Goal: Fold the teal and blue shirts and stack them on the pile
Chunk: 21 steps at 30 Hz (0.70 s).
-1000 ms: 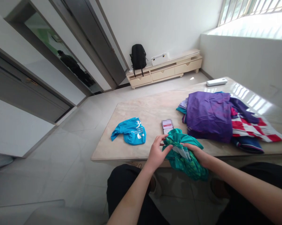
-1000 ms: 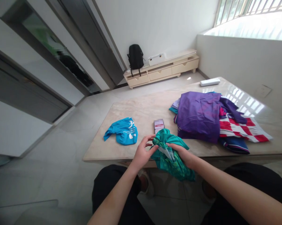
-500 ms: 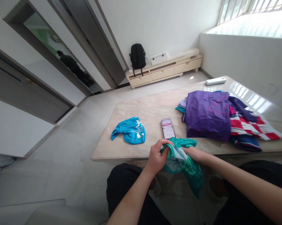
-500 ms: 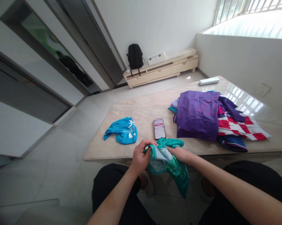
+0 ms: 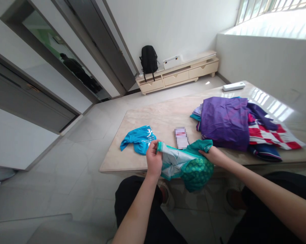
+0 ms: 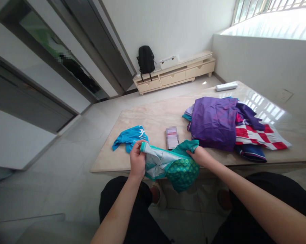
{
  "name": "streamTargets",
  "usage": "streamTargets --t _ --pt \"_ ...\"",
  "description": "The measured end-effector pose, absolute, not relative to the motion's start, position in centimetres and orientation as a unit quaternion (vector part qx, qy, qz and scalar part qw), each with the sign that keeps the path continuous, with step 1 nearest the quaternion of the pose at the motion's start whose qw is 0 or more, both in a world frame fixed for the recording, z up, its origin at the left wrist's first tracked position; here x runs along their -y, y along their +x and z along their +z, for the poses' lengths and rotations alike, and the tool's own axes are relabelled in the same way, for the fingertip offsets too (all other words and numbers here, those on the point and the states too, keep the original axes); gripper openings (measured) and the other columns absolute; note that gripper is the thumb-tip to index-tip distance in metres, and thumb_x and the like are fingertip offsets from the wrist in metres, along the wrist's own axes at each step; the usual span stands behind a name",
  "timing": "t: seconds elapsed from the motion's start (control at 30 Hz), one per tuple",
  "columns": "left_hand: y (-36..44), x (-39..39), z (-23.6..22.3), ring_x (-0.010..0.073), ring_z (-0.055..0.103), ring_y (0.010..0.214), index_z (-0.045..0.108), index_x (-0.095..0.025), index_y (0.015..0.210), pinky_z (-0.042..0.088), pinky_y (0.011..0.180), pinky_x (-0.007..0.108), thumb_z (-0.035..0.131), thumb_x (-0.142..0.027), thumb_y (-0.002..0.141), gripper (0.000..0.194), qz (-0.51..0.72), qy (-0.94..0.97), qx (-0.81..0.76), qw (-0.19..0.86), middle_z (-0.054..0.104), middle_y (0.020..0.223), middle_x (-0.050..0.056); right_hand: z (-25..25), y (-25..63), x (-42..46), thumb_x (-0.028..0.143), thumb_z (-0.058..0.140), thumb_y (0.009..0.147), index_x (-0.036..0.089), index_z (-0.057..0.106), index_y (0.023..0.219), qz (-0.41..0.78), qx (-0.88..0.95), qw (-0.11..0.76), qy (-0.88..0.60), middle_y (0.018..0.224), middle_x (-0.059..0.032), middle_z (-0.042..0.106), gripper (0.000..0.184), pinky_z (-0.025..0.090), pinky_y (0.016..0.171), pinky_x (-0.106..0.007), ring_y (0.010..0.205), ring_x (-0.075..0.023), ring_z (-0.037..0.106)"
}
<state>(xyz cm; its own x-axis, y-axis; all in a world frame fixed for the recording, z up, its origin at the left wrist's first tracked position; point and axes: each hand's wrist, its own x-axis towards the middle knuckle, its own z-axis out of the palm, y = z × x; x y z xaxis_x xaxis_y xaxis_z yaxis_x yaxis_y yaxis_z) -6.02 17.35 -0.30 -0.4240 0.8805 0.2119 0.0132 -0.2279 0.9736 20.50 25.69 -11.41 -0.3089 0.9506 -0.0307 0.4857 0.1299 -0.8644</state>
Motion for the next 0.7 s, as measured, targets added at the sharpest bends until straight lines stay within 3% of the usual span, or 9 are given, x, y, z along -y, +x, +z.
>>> streamTargets --t 0.2,0.4,0.6,0.7 --pt "-7.3 -17.3 0.7 0.0109 0.059 0.071 0.070 -0.018 0.092 0.045 0.064 0.017 0.082 -0.026 0.072 0.025 0.680 0.378 -0.514 0.362 0.068 0.083 -0.001 -10.9 21.6 -26.5 0.032 0.066 0.085 0.021 0.075 0.113 0.402 0.688 0.281 -0.535 0.122 -0.0100 0.076 0.032 0.054 0.103 -0.042 0.116 -0.0320 0.070" --pt "-7.4 -17.1 1.1 0.0101 0.058 0.069 0.069 -0.018 0.090 0.046 0.063 0.017 0.084 -0.025 0.067 0.028 0.681 0.357 -0.496 0.402 0.067 0.082 -0.001 -10.3 22.2 -26.7 0.034 0.075 0.076 0.020 0.075 0.079 0.398 0.663 0.265 -0.576 0.091 -0.0128 0.080 0.014 0.056 0.083 -0.036 0.093 -0.0345 0.075" --pt "-9.2 -16.9 1.9 0.0091 0.056 0.063 0.068 -0.019 0.091 0.045 0.059 0.016 0.080 -0.029 0.070 0.026 0.673 0.347 -0.483 0.440 0.066 0.079 -0.002 -9.3 23.0 -27.3 0.050 0.075 0.076 0.022 0.070 0.069 0.410 0.633 0.315 -0.576 0.077 -0.0099 0.077 0.029 0.053 0.074 -0.034 0.084 -0.0324 0.072" --pt "-10.9 -16.0 3.6 0.0101 0.054 0.054 0.070 -0.015 0.084 0.043 0.052 0.019 0.080 -0.032 0.073 0.022 0.608 0.372 -0.485 0.506 0.062 0.067 0.000 -8.4 23.7 -27.8 0.060 0.072 0.075 0.021 0.066 0.065 0.422 0.608 0.362 -0.566 0.068 -0.0065 0.072 0.041 0.051 0.069 -0.034 0.076 -0.0288 0.067"
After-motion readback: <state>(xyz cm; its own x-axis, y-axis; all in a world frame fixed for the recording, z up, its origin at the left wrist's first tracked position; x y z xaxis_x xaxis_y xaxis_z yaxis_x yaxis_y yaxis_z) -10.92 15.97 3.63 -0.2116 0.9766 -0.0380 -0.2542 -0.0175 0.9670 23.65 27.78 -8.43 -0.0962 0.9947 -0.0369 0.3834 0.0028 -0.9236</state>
